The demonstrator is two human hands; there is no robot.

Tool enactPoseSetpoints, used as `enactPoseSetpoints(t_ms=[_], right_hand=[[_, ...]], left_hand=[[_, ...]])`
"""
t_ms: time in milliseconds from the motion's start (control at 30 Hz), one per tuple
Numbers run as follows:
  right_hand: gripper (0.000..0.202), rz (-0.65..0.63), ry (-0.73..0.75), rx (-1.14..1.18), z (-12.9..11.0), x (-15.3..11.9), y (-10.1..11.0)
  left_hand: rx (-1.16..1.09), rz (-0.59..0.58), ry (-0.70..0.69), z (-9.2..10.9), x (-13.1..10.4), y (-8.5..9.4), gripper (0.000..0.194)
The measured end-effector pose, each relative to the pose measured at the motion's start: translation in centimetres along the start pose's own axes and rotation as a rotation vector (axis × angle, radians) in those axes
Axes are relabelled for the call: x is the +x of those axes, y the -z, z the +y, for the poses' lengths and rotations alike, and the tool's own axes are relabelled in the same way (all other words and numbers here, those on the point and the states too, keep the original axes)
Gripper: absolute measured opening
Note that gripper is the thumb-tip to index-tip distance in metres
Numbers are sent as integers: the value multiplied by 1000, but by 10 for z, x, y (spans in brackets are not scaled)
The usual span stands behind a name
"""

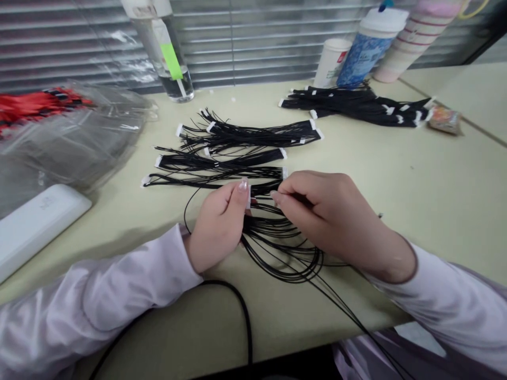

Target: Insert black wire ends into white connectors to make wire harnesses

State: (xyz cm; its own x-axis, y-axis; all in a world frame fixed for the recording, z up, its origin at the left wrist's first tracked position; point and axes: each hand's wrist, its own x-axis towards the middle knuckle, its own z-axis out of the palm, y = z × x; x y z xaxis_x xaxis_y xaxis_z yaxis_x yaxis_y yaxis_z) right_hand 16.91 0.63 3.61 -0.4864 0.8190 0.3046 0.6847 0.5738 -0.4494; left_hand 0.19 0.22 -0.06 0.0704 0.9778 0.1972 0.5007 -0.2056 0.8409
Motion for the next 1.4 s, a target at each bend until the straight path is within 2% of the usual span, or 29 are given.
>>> enactPoseSetpoints(t_ms=[200,467,733,967,1133,1267,1333,1400], right_hand=[[18,11,-44,-52,2,1,-1],[17,-3,-1,6,0,-1,-2],[16,-73,14,26,-1,-1,-9],[17,-46,13,35,-3,-2,-15],[8,20,93,-48,11,0,-7],[57,-7,115,-269,34,3,2],[58,-41,108,-375,44,7,4],[52,1,84,-458,50,12,4]], left_hand=[[6,-4,-2,-2,-2,0,38],[20,-6,2,1,-2,1,37],[37,-17,-27,3,-4,1,37],[61,-39,-52,2,-3,2,37],[21,-9,-6,-1,-2,2,38],[-26,4,74,-1,0,2,40],[-7,-19,52,0,2,3,41],[15,-44,23,0,3,3,40]])
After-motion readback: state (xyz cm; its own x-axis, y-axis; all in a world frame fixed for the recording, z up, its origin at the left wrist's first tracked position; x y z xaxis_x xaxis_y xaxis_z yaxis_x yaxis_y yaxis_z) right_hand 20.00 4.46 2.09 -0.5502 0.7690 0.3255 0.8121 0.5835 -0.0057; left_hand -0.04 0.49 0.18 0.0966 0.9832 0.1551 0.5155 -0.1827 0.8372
